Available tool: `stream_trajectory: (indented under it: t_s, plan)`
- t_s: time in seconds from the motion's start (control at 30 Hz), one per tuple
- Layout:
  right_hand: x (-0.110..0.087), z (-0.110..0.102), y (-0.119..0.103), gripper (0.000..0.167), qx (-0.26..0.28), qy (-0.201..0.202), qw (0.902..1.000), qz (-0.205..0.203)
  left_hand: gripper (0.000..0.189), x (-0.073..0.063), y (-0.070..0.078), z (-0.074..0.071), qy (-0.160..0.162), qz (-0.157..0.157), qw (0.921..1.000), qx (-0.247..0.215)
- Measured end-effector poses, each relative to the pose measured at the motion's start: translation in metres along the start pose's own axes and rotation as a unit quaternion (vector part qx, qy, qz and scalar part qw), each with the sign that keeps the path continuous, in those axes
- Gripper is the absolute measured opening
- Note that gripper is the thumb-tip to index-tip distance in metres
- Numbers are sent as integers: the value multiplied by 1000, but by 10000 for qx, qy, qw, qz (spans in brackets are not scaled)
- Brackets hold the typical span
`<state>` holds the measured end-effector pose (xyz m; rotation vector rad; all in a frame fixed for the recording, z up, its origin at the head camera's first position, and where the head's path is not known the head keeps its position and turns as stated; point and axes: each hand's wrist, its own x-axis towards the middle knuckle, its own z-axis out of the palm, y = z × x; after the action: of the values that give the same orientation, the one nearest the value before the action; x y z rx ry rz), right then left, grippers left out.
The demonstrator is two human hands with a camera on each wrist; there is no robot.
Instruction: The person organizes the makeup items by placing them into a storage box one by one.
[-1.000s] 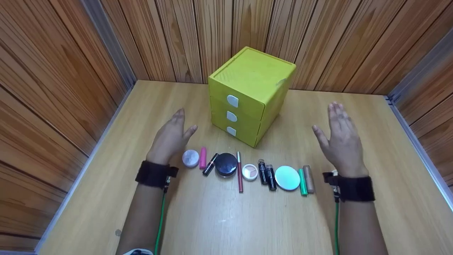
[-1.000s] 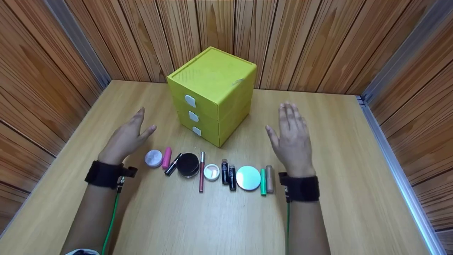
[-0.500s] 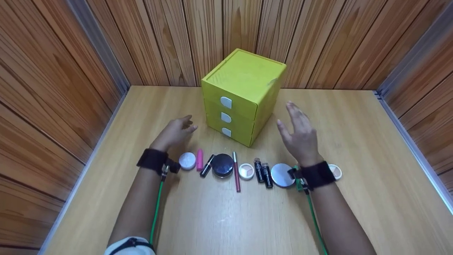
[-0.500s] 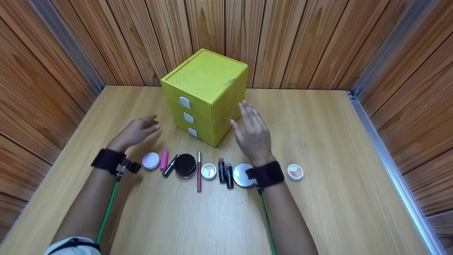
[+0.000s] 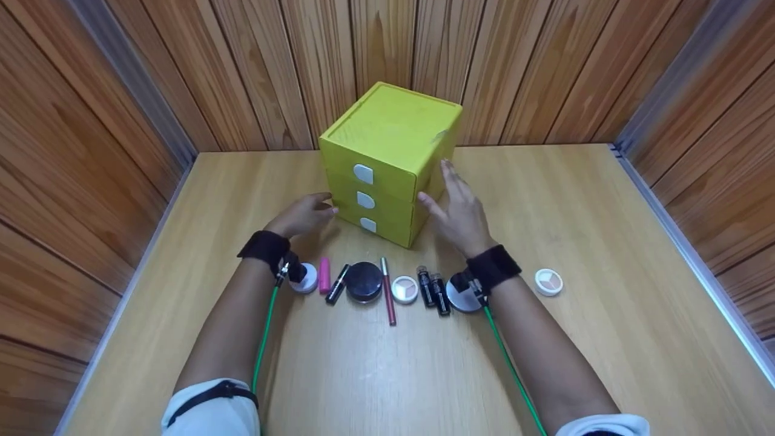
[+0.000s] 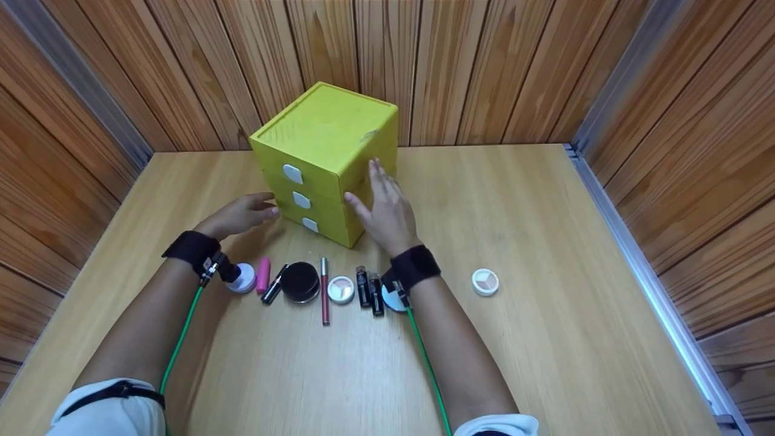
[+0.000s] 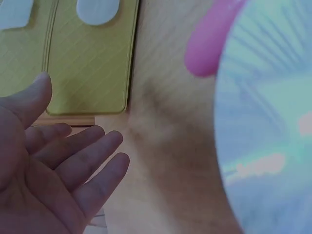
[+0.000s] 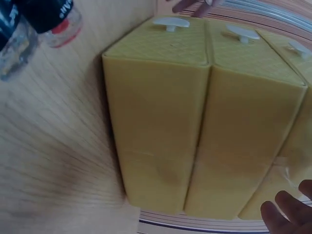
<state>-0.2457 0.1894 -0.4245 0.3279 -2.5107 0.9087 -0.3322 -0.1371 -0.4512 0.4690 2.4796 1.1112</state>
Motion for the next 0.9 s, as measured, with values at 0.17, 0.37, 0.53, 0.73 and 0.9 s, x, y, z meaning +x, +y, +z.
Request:
stream_trajectory:
  t_s: [0.17, 0.37, 0.53, 0.73, 0.9]
  plan:
    - [-2, 11, -9, 88, -49, -482, 9984, 296, 59, -3, 0, 3, 79, -2, 9993, -372]
    - [-5, 8, -10, 88, -65, -659, 9969, 418, 60, -1, 3, 8, 189, -40, 9979, -621]
    - [-6, 4, -9, 88, -17, -818, 9954, 492, 60, 2, 7, 11, 284, 84, 9975, -635]
    - [-7, 1, -6, 86, 33, -1004, 9935, 536, 57, 1, 12, 14, 161, 88, 9973, -708]
    - [-7, -8, -2, 84, -42, -1291, 9903, 510, 53, -2, 17, 17, 193, 330, 9982, -457]
